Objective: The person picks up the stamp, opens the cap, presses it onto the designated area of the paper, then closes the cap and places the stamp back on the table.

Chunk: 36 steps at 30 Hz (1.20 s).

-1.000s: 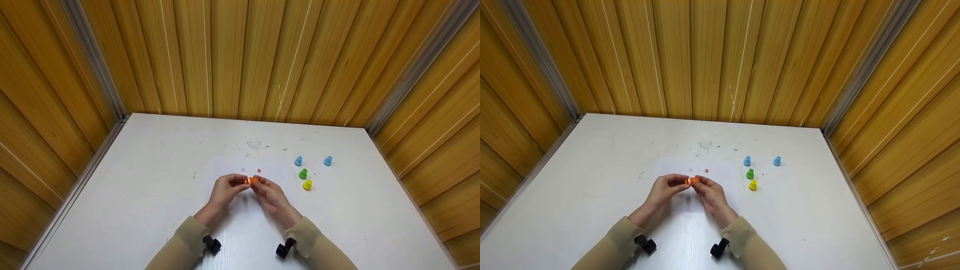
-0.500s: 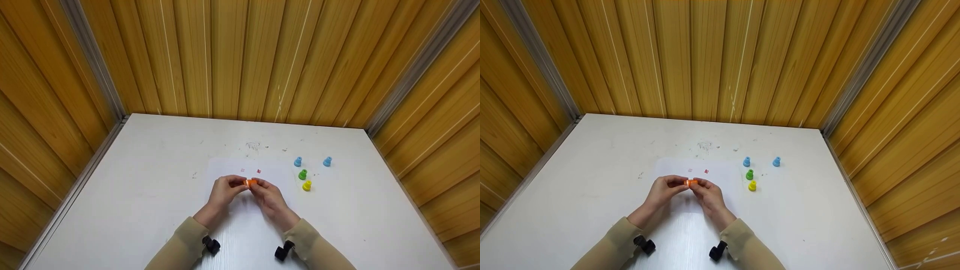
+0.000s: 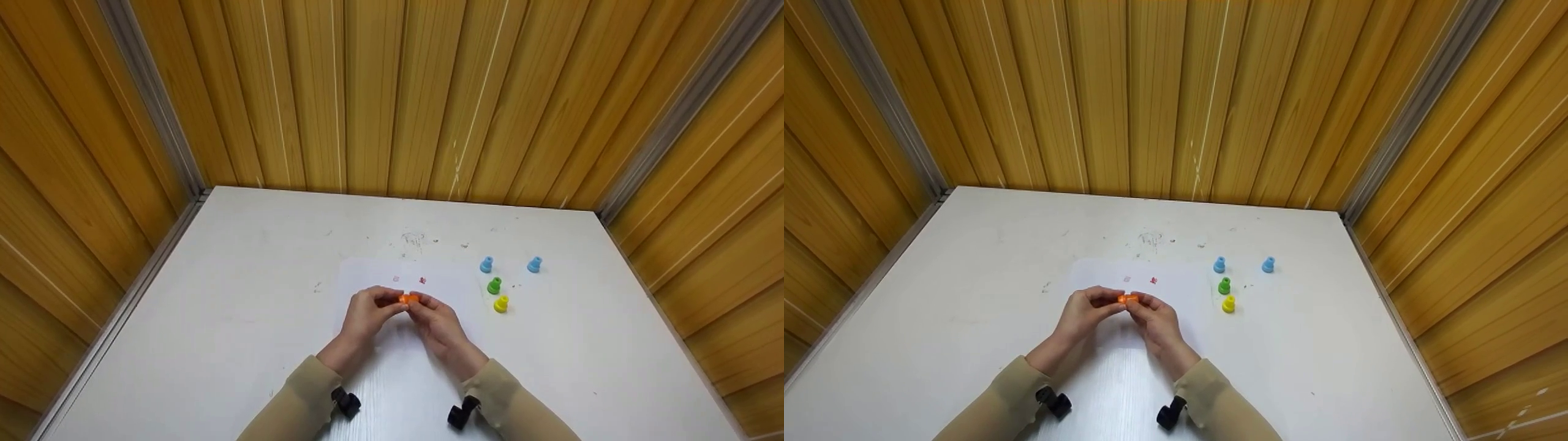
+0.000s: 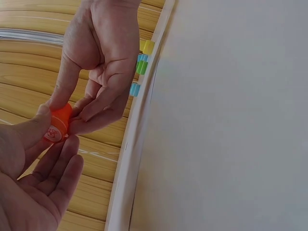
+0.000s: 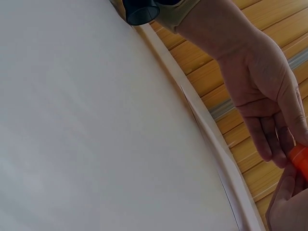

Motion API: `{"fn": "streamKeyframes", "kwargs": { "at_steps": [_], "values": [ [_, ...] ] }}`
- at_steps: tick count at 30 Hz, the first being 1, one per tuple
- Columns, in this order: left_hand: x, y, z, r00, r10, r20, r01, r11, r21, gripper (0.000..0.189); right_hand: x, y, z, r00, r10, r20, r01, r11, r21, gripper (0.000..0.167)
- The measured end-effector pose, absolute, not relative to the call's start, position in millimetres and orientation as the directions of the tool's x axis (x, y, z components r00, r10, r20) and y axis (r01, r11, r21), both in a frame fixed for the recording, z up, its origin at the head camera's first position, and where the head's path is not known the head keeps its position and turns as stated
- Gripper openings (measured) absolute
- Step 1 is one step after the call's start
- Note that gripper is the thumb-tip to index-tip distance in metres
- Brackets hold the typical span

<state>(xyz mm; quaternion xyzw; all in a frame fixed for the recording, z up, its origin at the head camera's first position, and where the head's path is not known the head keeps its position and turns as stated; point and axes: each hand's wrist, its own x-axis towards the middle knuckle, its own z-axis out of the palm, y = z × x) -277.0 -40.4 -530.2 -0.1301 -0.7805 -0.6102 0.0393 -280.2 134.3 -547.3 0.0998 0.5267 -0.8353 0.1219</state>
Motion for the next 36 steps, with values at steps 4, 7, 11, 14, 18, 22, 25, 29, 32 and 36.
{"fn": "streamKeyframes", "kwargs": {
  "at_steps": [4,7,11,14,18,22,25,29,32,36],
  "values": [
    [-276,-40,-530,-0.957,0.154,0.245,0.276,0.225,0.935,0.028,-281,135,-546,-0.953,-0.103,-0.285,0.301,-0.436,-0.848,0.032],
    [-276,-39,-530,-0.951,0.159,0.263,0.295,0.233,0.927,0.032,-282,135,-544,-0.952,-0.107,-0.288,0.305,-0.454,-0.837,0.032],
    [-277,-41,-527,-0.948,0.185,0.257,0.298,0.24,0.924,0.045,-283,138,-539,-0.946,-0.11,-0.305,0.318,-0.495,-0.809,0.032],
    [-279,-46,-524,-0.953,0.206,0.222,0.274,0.274,0.922,0.052,-286,143,-533,-0.944,-0.098,-0.316,0.319,-0.519,-0.793,0.032],
    [-283,-56,-522,-0.973,0.201,0.118,0.19,0.39,0.901,0.053,-290,153,-522,-0.95,-0.077,-0.304,0.296,-0.537,-0.79,0.03],
    [-286,-65,-522,-0.982,0.19,0.007,0.117,0.573,0.811,0.057,-295,168,-508,-0.963,-0.069,-0.261,0.253,-0.567,-0.784,0.016],
    [-286,-70,-523,-0.978,0.199,-0.056,0.107,0.722,0.684,0.068,-299,183,-498,-0.974,-0.062,-0.219,0.212,-0.591,-0.778,0.012],
    [-286,-73,-524,-0.967,0.208,-0.15,0.099,0.843,0.528,0.08,-307,210,-485,-0.985,-0.06,-0.16,0.164,-0.596,-0.786,0.016],
    [-285,-73,-524,-0.96,0.208,-0.186,0.099,0.877,0.47,0.081,-315,239,-476,-0.993,0.015,-0.117,0.089,-0.557,-0.826,0.015],
    [-283,-72,-523,-0.961,0.203,-0.19,0.095,0.883,0.459,0.079,-327,281,-470,-0.972,0.222,-0.076,-0.01,-0.366,-0.931,0.03]
  ]
}}
